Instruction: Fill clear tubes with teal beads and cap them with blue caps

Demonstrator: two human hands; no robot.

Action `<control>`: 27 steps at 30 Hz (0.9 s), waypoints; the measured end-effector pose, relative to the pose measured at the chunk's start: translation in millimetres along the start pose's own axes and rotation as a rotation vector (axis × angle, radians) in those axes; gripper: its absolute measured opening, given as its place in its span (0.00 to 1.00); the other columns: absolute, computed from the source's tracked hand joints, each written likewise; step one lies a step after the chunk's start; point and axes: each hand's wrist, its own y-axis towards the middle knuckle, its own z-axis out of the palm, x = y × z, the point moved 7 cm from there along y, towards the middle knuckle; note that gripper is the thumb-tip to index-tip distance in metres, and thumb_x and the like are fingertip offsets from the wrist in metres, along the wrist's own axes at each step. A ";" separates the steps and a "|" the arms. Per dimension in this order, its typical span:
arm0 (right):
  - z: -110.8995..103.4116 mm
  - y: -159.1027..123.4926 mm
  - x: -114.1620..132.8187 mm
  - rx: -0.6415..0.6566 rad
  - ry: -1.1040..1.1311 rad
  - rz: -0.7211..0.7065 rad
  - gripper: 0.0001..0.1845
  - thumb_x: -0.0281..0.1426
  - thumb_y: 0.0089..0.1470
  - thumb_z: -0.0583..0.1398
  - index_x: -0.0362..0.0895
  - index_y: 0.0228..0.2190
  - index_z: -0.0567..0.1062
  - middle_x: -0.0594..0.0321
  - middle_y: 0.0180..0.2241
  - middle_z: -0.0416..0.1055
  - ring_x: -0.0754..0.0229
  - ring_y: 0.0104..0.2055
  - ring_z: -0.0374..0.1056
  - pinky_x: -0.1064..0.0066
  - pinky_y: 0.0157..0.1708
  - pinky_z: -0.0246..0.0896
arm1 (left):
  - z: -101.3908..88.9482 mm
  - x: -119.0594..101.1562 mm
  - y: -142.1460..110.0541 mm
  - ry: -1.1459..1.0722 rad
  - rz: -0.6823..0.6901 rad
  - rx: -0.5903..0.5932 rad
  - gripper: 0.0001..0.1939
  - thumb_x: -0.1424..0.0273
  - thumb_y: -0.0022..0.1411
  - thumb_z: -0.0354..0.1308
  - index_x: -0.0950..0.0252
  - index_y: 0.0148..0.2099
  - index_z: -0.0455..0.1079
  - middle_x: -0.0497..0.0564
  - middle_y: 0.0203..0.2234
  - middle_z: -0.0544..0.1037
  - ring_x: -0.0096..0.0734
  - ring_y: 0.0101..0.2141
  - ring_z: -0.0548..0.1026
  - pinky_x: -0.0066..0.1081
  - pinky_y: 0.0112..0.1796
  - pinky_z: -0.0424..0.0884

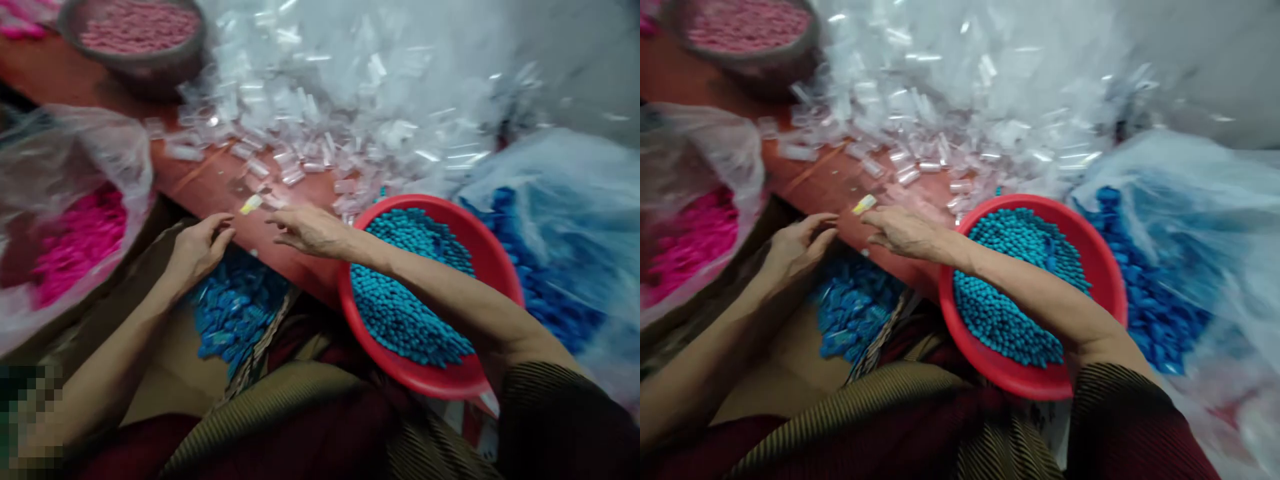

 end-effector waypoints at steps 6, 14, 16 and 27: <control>-91.6 -195.3 -85.7 -0.458 -0.276 0.601 0.16 0.33 0.61 0.50 0.40 0.46 0.70 0.54 0.43 0.71 0.55 0.46 0.65 0.63 0.47 0.59 | 76.6 -121.8 13.1 -0.601 0.162 0.222 0.32 0.52 0.58 0.46 0.67 0.57 0.62 0.60 0.52 0.72 0.42 0.52 0.70 0.40 0.51 0.67; -42.1 -360.1 -121.0 -0.284 -0.507 1.223 0.23 0.33 0.60 0.49 0.39 0.56 0.62 0.50 0.41 0.69 0.50 0.40 0.66 0.64 0.35 0.62 | 119.0 -197.6 2.6 -0.923 0.049 0.522 0.35 0.62 0.47 0.61 0.65 0.58 0.61 0.56 0.47 0.75 0.45 0.46 0.74 0.40 0.45 0.73; -34.4 -365.4 -120.8 -0.250 -0.490 1.261 0.25 0.30 0.61 0.46 0.41 0.59 0.55 0.51 0.41 0.68 0.53 0.38 0.68 0.68 0.31 0.61 | 117.8 -198.4 3.2 -0.940 0.005 0.581 0.37 0.66 0.45 0.61 0.64 0.59 0.60 0.54 0.44 0.77 0.43 0.41 0.76 0.38 0.40 0.75; -18.5 -369.0 -92.0 -0.188 -0.521 1.372 0.25 0.36 0.62 0.45 0.38 0.58 0.56 0.49 0.39 0.70 0.57 0.31 0.72 0.73 0.22 0.57 | 117.3 -220.6 31.3 -0.923 -0.046 0.804 0.36 0.68 0.43 0.64 0.62 0.57 0.63 0.52 0.36 0.79 0.40 0.30 0.77 0.35 0.31 0.75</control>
